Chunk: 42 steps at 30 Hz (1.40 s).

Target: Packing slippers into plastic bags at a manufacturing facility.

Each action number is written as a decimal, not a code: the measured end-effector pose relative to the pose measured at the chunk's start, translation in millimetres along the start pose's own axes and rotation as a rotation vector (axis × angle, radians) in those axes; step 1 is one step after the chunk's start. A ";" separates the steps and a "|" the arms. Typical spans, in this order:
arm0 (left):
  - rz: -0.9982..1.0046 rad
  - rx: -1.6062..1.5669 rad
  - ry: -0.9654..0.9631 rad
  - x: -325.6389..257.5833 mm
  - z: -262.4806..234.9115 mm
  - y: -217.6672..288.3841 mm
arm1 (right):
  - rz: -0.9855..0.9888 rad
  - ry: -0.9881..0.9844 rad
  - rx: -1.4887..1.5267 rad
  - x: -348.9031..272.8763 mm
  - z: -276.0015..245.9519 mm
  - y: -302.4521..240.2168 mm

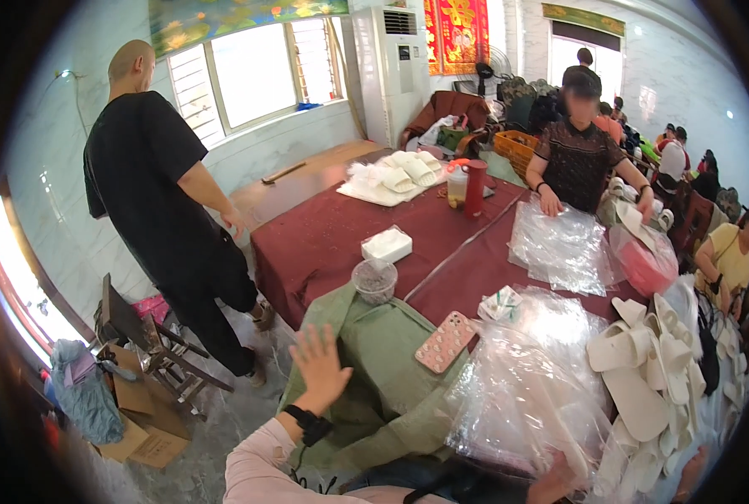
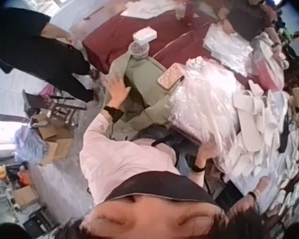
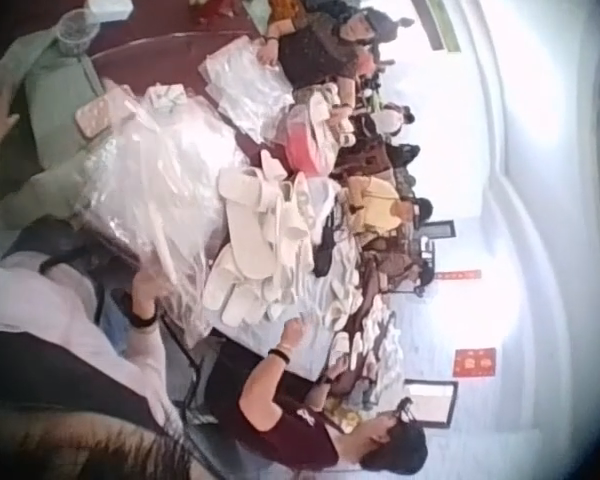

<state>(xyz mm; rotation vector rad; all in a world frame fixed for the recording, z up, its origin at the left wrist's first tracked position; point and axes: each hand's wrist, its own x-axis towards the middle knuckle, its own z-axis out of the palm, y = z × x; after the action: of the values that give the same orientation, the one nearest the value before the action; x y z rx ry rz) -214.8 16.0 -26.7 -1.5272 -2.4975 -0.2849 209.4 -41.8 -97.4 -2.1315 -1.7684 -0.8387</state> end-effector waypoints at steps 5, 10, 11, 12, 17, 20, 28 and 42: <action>-0.432 0.105 -0.253 -2.4 50.3 -69.9 | -0.217 0.266 0.276 35.7 -82.8 -44.0; -0.238 -0.180 -0.082 10.6 133.8 -169.4 | -0.013 -0.301 1.813 58.0 -124.0 -127.9; -0.280 -0.155 -0.273 29.4 132.7 -159.9 | -0.174 -0.216 1.681 61.0 -105.4 -137.5; -0.337 -0.176 -0.070 21.8 113.1 -179.4 | -0.058 -0.601 1.892 60.3 -110.6 -155.3; -0.390 -0.762 0.065 72.4 113.5 -127.5 | -0.139 -0.786 1.841 57.8 -70.1 -183.0; -0.210 -0.411 0.146 74.4 125.7 -192.0 | -0.381 -0.666 1.744 57.8 -75.0 -181.0; -0.146 -0.154 0.058 43.4 20.4 -4.1 | -0.129 -0.296 1.149 81.2 -35.8 -73.8; 1.203 -0.577 -0.024 -58.6 16.2 209.3 | -0.036 -0.482 0.465 42.8 8.8 -17.5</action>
<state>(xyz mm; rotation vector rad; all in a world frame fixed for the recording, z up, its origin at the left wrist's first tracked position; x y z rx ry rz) -3.0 64.0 -45.6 -2.8714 -1.1135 -0.7623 199.3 1.9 -83.0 -2.0840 -1.9715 0.1080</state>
